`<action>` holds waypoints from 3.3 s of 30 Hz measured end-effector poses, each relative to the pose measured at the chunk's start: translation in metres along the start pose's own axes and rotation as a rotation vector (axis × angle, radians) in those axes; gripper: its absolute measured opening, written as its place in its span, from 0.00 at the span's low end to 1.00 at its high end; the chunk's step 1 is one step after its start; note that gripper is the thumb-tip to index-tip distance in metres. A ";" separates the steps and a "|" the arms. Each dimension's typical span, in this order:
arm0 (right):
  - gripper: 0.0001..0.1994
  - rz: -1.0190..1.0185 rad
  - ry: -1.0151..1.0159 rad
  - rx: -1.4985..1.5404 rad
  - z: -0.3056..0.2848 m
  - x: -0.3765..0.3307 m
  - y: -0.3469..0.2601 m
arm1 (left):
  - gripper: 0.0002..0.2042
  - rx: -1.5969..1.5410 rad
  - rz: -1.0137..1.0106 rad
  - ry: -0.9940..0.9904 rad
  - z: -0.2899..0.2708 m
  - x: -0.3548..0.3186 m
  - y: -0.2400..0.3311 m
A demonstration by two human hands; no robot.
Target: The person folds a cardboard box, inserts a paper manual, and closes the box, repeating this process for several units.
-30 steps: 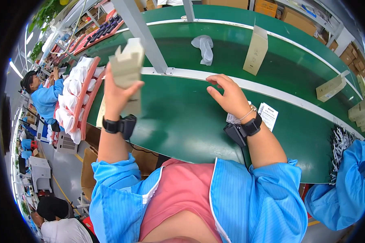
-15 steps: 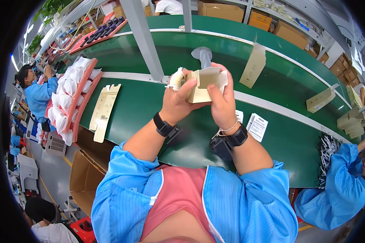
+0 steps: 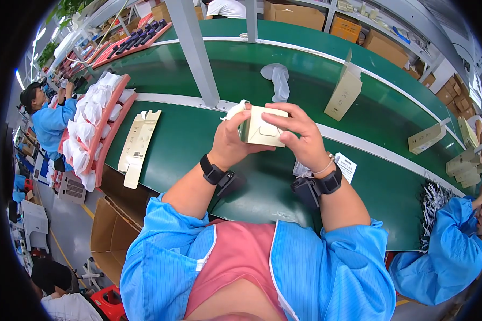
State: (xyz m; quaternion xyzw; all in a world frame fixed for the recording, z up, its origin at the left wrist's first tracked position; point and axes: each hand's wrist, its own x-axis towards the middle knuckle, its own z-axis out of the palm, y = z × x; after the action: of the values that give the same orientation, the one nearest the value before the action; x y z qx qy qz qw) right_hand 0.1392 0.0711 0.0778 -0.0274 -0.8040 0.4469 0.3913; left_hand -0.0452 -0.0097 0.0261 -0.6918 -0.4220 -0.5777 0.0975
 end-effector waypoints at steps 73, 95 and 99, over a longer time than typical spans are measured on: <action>0.17 -0.160 0.158 -0.880 -0.017 0.017 -0.012 | 0.47 -0.569 -0.621 -0.255 0.000 -0.018 -0.024; 0.17 0.030 0.150 -0.561 0.008 0.020 0.000 | 0.41 -0.193 -0.443 -0.038 0.007 -0.024 -0.021; 0.16 -0.088 0.197 -0.743 -0.004 0.036 0.013 | 0.35 -0.065 -0.371 -0.029 0.006 -0.019 -0.021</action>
State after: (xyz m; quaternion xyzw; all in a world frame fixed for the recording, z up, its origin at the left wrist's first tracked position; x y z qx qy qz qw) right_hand 0.1126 0.0956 0.0916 -0.1756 -0.8701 0.1032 0.4488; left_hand -0.0550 -0.0019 0.0006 -0.6131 -0.5249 -0.5891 -0.0389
